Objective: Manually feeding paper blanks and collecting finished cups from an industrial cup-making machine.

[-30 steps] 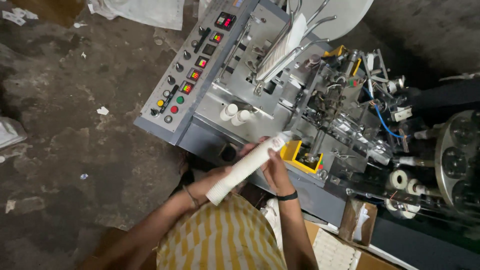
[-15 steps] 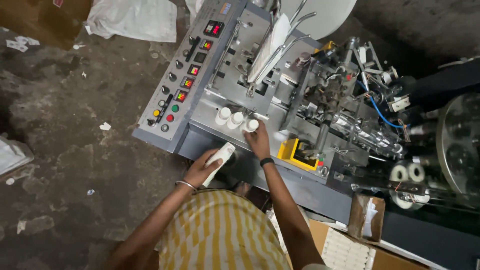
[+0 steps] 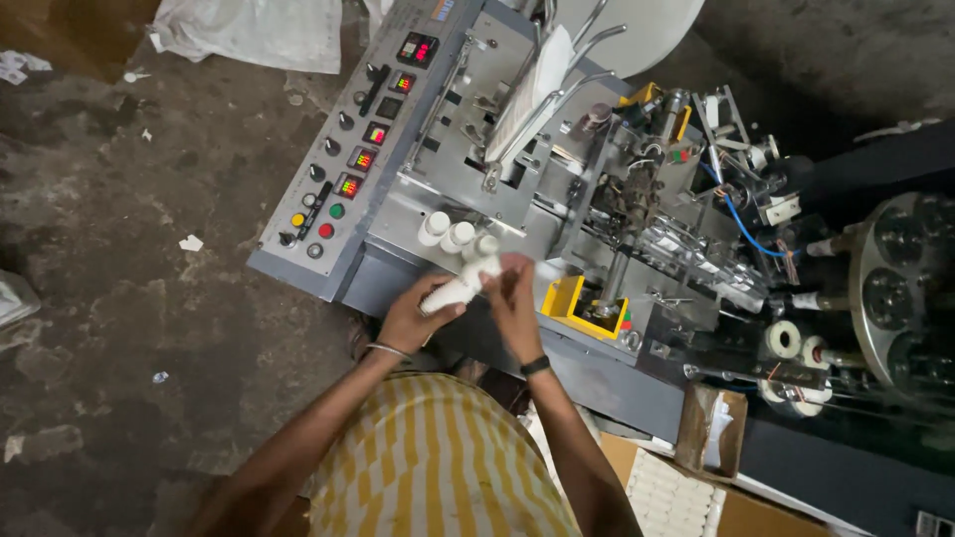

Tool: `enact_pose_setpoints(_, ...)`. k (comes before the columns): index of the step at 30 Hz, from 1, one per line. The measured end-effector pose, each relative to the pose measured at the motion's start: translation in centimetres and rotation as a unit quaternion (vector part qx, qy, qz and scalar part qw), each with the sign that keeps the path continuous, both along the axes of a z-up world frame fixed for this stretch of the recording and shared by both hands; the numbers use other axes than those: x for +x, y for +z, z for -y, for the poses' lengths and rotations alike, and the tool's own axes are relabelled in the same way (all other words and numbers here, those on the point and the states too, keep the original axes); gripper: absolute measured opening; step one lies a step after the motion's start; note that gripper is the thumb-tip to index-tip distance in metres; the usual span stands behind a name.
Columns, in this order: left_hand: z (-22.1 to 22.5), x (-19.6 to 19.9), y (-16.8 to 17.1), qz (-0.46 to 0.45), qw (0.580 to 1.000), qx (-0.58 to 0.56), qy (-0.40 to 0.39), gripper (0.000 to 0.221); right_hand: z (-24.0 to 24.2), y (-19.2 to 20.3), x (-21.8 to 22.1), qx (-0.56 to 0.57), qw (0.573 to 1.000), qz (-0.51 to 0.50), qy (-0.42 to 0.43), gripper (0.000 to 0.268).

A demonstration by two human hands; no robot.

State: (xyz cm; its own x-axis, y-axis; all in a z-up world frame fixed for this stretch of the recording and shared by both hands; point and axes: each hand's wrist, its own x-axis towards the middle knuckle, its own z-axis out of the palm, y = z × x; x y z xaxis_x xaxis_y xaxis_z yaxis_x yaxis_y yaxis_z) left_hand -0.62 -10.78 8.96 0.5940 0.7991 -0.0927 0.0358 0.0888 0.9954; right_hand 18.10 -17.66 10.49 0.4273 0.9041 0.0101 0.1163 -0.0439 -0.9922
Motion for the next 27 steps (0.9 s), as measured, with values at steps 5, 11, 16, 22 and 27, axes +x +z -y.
enact_pose_setpoints(5,-0.5,-0.1,-2.2,-0.076,0.996,0.047,0.026,0.051,-2.9,-1.8,2.7,-0.066,0.917,0.392,-0.040,0.034)
enact_pose_setpoints(11,-0.2,0.4,-3.2,-0.081,0.994,0.069,0.038,0.043,-0.6,-1.0,1.0,0.032,0.968,0.244,-0.046,0.043)
enact_pose_setpoints(16,0.3,2.8,-0.5,0.008,0.932,-0.362,-0.027,0.048,2.9,-1.7,-0.3,-0.086,0.988,-0.118,0.054,0.041)
enact_pose_setpoints(22,0.6,3.1,-2.9,0.043,0.912,-0.402,-0.072,0.055,3.3,-0.7,0.8,-0.053,0.986,-0.149,-0.044,0.049)
enact_pose_setpoints(27,0.2,3.3,-1.8,0.038,0.936,-0.344,-0.061,0.054,3.7,-4.6,2.8,-0.051,0.995,-0.030,-0.075,0.041)
